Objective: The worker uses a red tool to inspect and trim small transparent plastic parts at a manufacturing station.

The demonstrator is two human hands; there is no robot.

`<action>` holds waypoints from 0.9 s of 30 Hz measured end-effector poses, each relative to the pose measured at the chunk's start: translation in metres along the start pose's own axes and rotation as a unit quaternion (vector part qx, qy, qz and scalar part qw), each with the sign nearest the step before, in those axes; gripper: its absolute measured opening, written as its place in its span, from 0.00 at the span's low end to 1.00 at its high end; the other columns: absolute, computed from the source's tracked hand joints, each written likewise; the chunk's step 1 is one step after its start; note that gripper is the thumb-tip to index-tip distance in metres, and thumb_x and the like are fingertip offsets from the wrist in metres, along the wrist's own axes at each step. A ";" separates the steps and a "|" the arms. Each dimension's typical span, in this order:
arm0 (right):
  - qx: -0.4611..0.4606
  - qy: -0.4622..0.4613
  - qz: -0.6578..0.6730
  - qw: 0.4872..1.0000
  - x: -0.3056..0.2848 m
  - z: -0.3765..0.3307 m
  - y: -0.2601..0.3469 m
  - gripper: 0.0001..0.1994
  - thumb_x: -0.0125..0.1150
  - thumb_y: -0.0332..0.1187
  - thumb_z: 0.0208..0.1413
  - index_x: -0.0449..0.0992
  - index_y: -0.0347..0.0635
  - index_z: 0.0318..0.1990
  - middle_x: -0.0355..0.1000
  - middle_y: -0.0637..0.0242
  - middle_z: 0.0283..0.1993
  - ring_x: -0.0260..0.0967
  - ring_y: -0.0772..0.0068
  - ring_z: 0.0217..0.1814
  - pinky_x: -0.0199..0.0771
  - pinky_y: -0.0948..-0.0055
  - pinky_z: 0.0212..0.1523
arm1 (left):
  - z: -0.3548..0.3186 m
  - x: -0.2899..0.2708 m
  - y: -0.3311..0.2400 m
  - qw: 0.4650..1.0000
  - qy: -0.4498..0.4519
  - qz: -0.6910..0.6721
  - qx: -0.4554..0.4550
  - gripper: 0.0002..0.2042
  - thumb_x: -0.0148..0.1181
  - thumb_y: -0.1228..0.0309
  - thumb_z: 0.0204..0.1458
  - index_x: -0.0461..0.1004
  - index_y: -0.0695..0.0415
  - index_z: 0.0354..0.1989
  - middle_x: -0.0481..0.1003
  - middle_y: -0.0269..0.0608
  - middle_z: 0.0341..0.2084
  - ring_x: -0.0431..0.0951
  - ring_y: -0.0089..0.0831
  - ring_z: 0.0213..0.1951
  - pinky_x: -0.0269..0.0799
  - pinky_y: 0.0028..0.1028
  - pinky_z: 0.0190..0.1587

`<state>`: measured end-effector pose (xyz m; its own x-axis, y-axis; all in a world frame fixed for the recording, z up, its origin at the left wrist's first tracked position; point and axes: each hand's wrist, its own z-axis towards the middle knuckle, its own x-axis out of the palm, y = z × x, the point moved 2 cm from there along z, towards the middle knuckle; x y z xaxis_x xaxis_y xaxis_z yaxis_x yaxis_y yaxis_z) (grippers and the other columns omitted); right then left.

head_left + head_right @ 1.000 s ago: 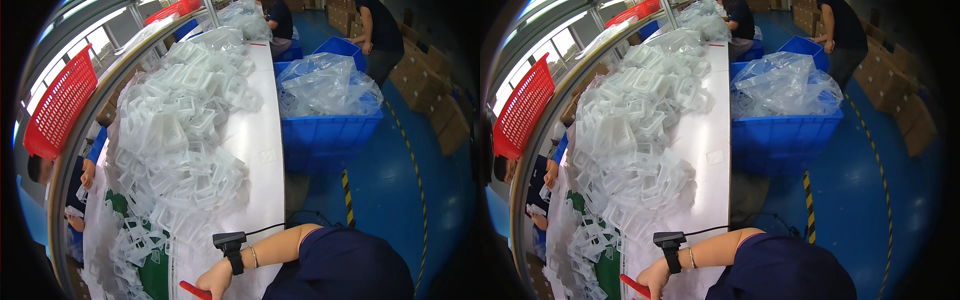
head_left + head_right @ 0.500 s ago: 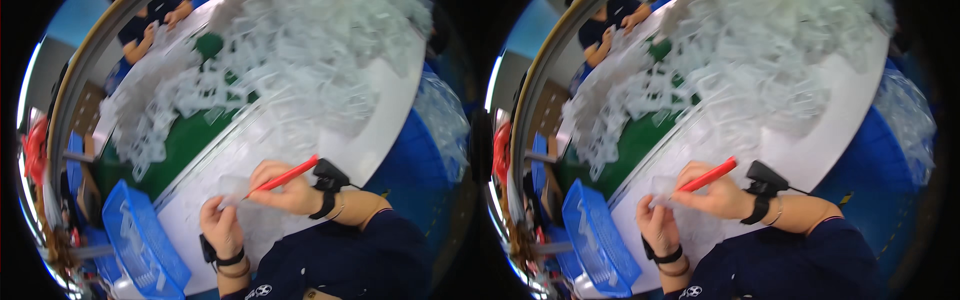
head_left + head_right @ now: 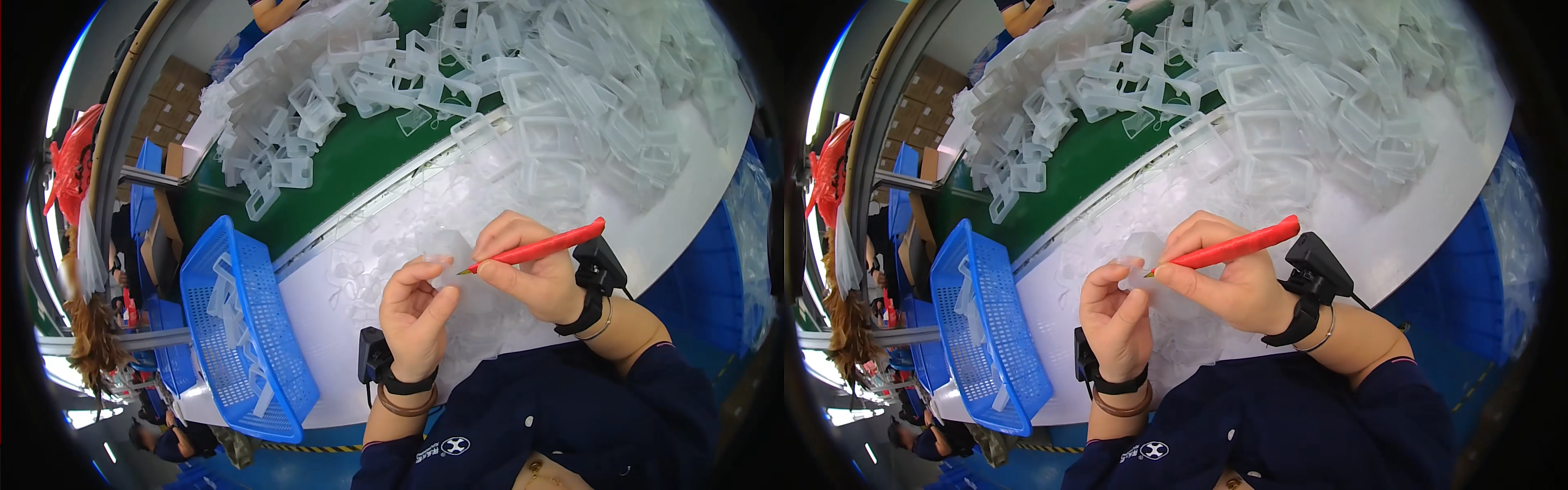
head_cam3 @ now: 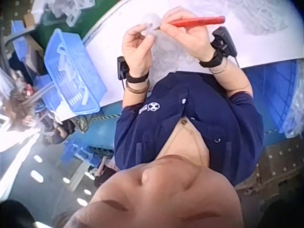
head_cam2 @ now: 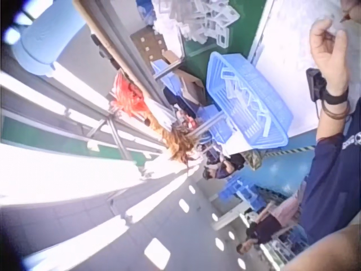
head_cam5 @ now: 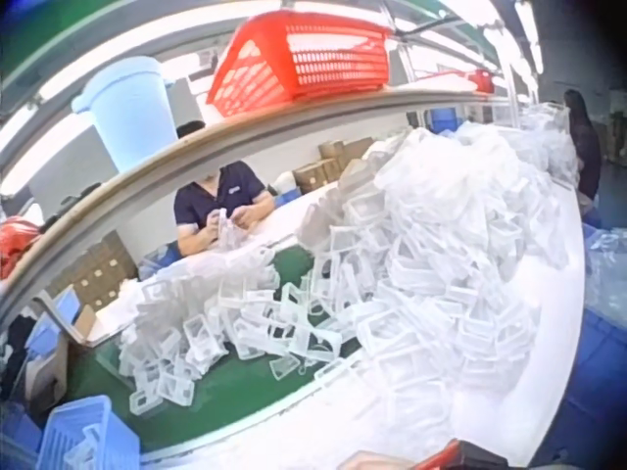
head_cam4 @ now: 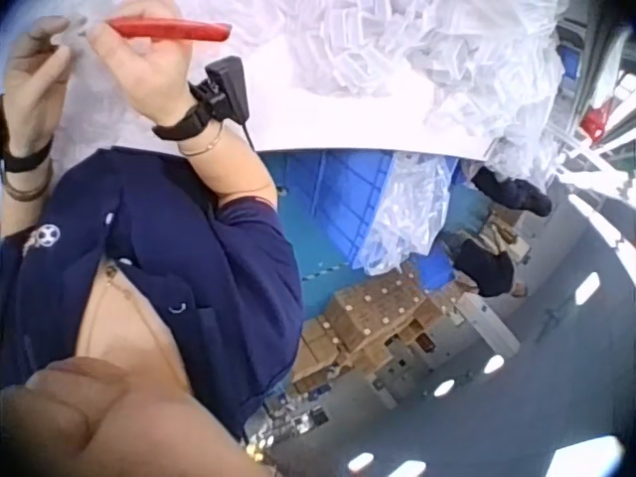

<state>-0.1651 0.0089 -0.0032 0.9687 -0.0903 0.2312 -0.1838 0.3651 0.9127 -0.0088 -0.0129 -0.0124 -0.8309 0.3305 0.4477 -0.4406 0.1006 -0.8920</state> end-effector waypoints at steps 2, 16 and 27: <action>0.001 0.000 -0.004 1.000 0.000 0.000 0.000 0.03 0.60 0.24 0.47 0.72 0.38 0.29 0.69 0.67 0.32 0.66 0.75 0.34 0.65 0.76 0.35 | 0.000 -0.001 -0.002 1.000 0.006 0.007 0.012 0.14 0.58 0.83 0.43 0.68 0.62 0.40 0.68 0.44 0.43 0.67 0.28 0.47 0.63 0.24 0.47; -0.088 0.049 -0.122 0.987 -0.004 0.004 0.002 0.04 0.63 0.26 0.42 0.74 0.41 0.27 0.70 0.68 0.28 0.66 0.70 0.32 0.64 0.73 0.34 | 0.003 0.004 -0.002 1.000 0.014 -0.002 -0.011 0.17 0.56 0.85 0.45 0.63 0.61 0.44 0.68 0.45 0.41 0.68 0.22 0.38 0.64 0.14 0.33; -0.098 0.062 -0.136 0.984 -0.007 0.006 0.001 0.04 0.63 0.26 0.42 0.74 0.41 0.27 0.71 0.68 0.28 0.66 0.70 0.31 0.63 0.74 0.33 | 0.004 0.001 -0.001 0.999 0.038 -0.001 -0.008 0.17 0.56 0.85 0.45 0.62 0.62 0.45 0.69 0.47 0.41 0.69 0.23 0.41 0.64 0.15 0.34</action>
<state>-0.1727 0.0041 -0.0018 0.9928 -0.1001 -0.0661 0.1086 0.5154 0.8500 -0.0105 -0.0167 -0.0103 -0.8019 0.4002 0.4435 -0.4360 0.1155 -0.8925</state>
